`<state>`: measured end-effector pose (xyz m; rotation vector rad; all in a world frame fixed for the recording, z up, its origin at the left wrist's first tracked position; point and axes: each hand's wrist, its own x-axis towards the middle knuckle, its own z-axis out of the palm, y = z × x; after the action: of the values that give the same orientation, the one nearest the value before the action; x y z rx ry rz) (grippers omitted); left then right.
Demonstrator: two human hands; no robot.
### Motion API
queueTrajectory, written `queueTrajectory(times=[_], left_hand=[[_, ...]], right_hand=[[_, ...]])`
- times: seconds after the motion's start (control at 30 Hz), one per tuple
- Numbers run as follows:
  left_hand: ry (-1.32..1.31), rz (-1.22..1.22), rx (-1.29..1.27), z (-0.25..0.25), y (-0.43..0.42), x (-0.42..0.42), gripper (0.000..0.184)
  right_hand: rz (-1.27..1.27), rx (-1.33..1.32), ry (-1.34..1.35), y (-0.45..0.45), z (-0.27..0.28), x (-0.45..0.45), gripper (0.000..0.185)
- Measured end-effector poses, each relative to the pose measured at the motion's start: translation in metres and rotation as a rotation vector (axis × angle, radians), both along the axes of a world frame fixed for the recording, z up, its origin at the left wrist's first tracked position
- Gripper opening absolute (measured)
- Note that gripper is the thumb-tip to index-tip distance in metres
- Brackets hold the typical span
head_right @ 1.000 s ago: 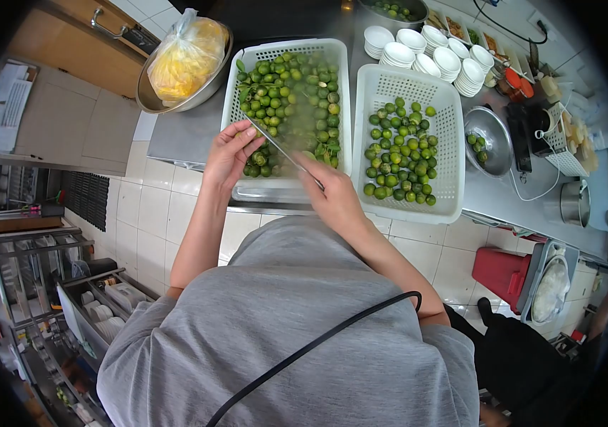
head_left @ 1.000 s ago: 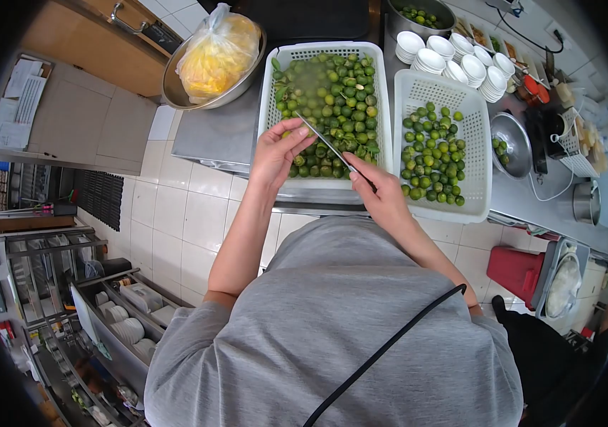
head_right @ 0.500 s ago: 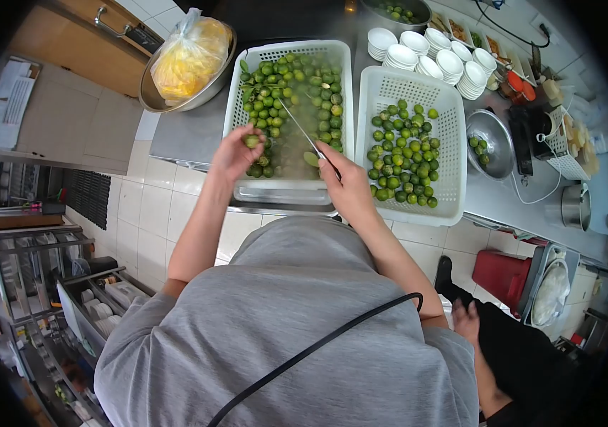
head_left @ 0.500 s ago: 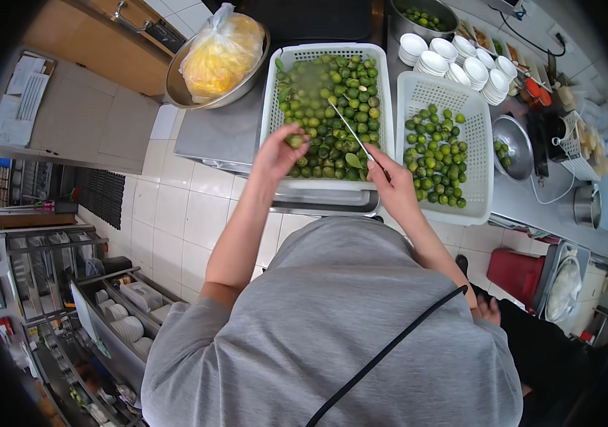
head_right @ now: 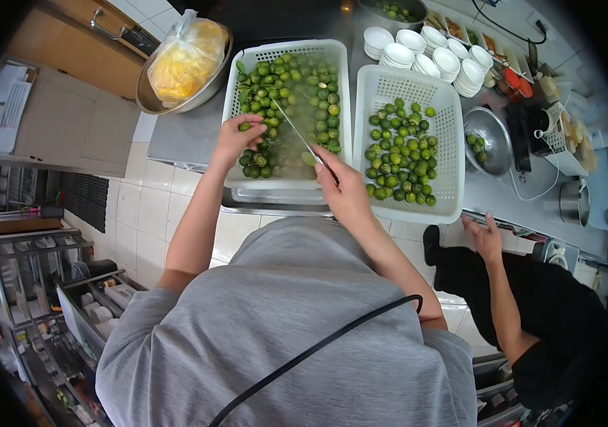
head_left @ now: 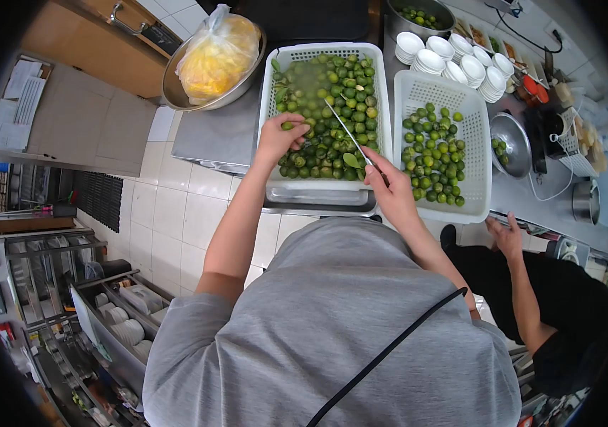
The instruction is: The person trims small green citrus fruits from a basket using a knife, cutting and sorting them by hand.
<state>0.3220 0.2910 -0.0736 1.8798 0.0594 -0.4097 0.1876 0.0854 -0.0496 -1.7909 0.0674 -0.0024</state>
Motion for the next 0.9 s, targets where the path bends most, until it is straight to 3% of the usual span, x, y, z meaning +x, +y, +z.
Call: queueTrajectory(times=[0.03, 0.1, 0.13, 0.2, 0.5, 0.73, 0.9], left_hand=[[0.002, -0.001, 0.001, 0.012, 0.001, -0.008, 0.021], [0.220, 0.070, -0.573, 0.027, 0.002, -0.024, 0.025], [0.221, 0.072, -0.574, 0.028, 0.002, -0.030, 0.025], [0.195, 0.054, -0.815, 0.029, 0.001, -0.039, 0.030], [0.151, 0.155, -0.817, 0.041, -0.005, -0.054, 0.027], [0.125, 0.083, -0.817, 0.031, -0.002, -0.051, 0.028], [0.037, 0.126, -0.732, 0.027, -0.005, -0.049, 0.021]], right_hand=[[-0.001, 0.001, 0.002, 0.000, 0.001, 0.000, 0.030], [0.002, -0.010, 0.017, 0.000, 0.002, 0.000, 0.030], [0.004, -0.011, 0.019, 0.001, 0.001, 0.000, 0.030], [0.019, 0.004, -0.064, 0.004, -0.003, 0.002, 0.030], [0.115, -0.037, -0.130, 0.017, 0.007, 0.001, 0.030], [0.096, 0.008, -0.075, 0.013, 0.008, 0.001, 0.029], [0.090, -0.093, -0.235, 0.016, 0.007, -0.001, 0.030]])
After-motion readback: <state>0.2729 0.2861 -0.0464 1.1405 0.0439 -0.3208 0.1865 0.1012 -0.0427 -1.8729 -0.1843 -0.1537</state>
